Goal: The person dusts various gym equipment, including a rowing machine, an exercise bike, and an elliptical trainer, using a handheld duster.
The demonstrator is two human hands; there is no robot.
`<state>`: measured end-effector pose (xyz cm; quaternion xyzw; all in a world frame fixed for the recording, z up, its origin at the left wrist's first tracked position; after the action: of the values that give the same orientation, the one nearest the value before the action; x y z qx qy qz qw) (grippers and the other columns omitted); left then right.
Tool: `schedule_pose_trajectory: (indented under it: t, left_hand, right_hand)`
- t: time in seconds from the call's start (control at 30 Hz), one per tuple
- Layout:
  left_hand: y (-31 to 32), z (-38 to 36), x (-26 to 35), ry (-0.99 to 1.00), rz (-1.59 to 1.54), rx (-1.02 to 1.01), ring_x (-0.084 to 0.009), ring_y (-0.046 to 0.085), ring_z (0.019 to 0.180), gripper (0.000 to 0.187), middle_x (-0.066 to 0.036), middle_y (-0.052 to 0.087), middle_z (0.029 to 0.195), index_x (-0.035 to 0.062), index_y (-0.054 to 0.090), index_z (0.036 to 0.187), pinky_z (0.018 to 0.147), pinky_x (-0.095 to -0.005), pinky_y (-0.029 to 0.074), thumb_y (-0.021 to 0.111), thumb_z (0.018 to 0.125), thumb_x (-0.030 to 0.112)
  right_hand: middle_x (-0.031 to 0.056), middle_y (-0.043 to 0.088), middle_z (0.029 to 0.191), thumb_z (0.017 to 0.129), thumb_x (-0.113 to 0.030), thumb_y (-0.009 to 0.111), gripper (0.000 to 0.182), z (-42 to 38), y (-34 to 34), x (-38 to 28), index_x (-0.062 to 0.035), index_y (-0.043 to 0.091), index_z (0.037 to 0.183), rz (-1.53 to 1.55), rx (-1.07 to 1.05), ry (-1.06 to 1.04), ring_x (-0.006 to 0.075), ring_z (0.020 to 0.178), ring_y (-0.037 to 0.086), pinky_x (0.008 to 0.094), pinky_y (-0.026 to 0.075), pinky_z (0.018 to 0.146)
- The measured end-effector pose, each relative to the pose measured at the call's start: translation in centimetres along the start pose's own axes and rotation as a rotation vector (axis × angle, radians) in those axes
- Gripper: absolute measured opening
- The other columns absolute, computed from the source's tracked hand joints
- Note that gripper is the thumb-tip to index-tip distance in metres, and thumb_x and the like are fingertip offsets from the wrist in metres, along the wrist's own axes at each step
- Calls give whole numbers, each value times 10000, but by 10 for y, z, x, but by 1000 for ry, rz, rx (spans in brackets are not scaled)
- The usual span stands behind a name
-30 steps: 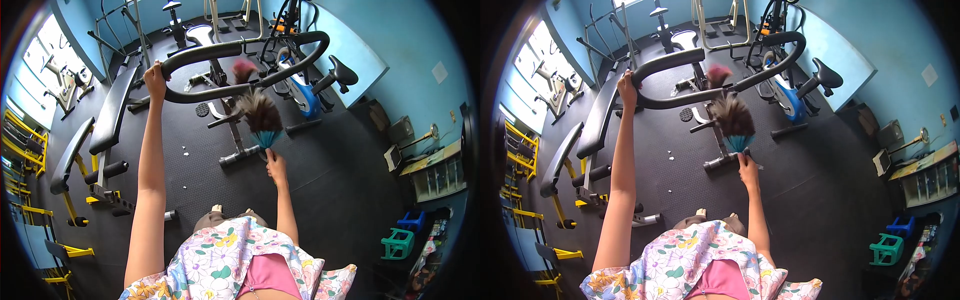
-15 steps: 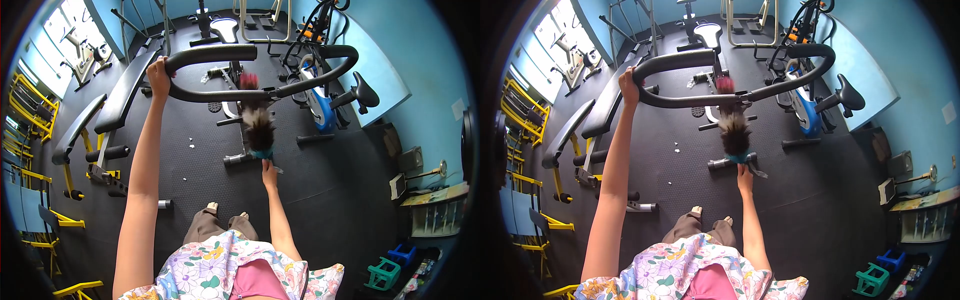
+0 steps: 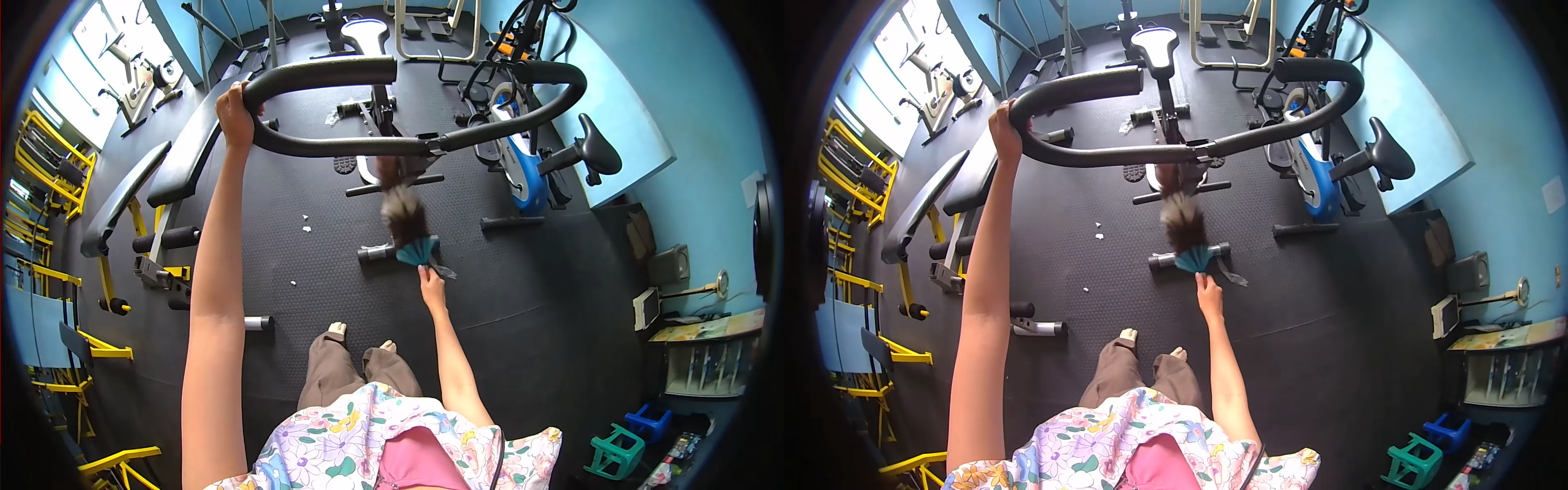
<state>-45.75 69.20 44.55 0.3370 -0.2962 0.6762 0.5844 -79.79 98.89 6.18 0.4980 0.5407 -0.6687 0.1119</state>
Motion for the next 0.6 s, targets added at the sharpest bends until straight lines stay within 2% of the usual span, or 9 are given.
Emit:
schedule_pose_trajectory:
  t: [0.07, 0.1, 0.13, 0.17, 0.2, 0.23, 0.4, 0.47, 0.6]
  left_hand:
    - [1, 1, 3, 42, 21, -26, -131, 504, 430, 447, -75, 524, 508, -52, 602, 776, 447, -251, 398, 324, 876, 283]
    - [0, 1, 2, 47, 25, -22, -130, 506, 436, 448, -74, 526, 514, -49, 601, 778, 447, -247, 402, 324, 882, 288]
    - [0, 1, 1, 46, 15, -24, -130, 506, 436, 448, -74, 526, 514, -49, 601, 778, 447, -247, 402, 324, 882, 288]
    - [0, 1, -1, 51, 6, -31, -130, 505, 435, 447, -74, 526, 517, -48, 602, 787, 447, -246, 404, 325, 884, 289]
    - [0, 1, -2, 56, -5, -38, -131, 505, 434, 446, -75, 527, 519, -48, 603, 796, 447, -244, 405, 326, 886, 290]
    - [1, 1, -2, 70, -7, -50, -131, 505, 433, 446, -76, 529, 524, -49, 602, 808, 447, -243, 405, 328, 887, 294]
    - [-3, 4, -7, 89, 36, -19, -134, 509, 430, 470, -75, 531, 519, -48, 590, 745, 443, -250, 403, 317, 890, 306]
    - [-3, 9, -19, 47, 48, -39, -135, 510, 432, 477, -75, 532, 517, -35, 578, 696, 439, -245, 398, 317, 885, 318]
    - [-3, 1, -3, 82, 181, -6, -143, 519, 447, 467, -73, 554, 538, -25, 576, 664, 482, -255, 413, 331, 867, 317]
  right_hand:
    - [207, 566, 655, 874, -404, 462, 433, -11, -9, 3, 17, 553, 827, 13, -84, -109, 370, 685, 588, 361, 429, 542]
    - [165, 544, 609, 871, -375, 483, 407, -18, -20, 15, 19, 551, 799, 57, -173, -44, 231, 580, 588, 329, 421, 526]
    - [228, 519, 655, 851, -356, 523, 376, -29, -44, 6, 11, 536, 769, 106, -209, -83, 358, 624, 578, 362, 415, 530]
    - [182, 464, 587, 844, -307, 553, 312, -41, -71, -7, -5, 522, 772, 108, -241, -141, 202, 487, 454, 318, 384, 490]
    - [142, 420, 551, 835, -278, 575, 278, -50, -92, -1, -17, 509, 769, 65, -299, -139, 119, 498, 339, 288, 358, 466]
    - [120, 385, 529, 829, -282, 582, 272, -58, -118, -7, -28, 504, 774, 52, -280, -225, 115, 475, 336, 283, 347, 453]
    - [123, 390, 514, 829, -269, 580, 283, -59, -229, -63, -8, 500, 755, -49, -35, -297, 146, 450, 323, 288, 314, 440]
    - [156, 443, 541, 844, -303, 553, 321, -42, -249, -93, 2, 509, 756, -73, 64, -281, 236, 436, 375, 321, 343, 456]
    - [219, 542, 650, 859, -397, 492, 417, -17, -246, -122, 12, 532, 789, -169, -3, -182, 423, 672, 538, 433, 405, 555]
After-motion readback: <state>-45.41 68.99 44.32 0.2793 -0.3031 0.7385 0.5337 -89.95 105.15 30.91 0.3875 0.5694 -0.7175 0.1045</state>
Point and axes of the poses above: each hand's wrist, its own z-axis towards the middle knuckle, its own y-axis out of the palm, x = y × z, the point moved 10 cm from there along z, towards the middle knuckle
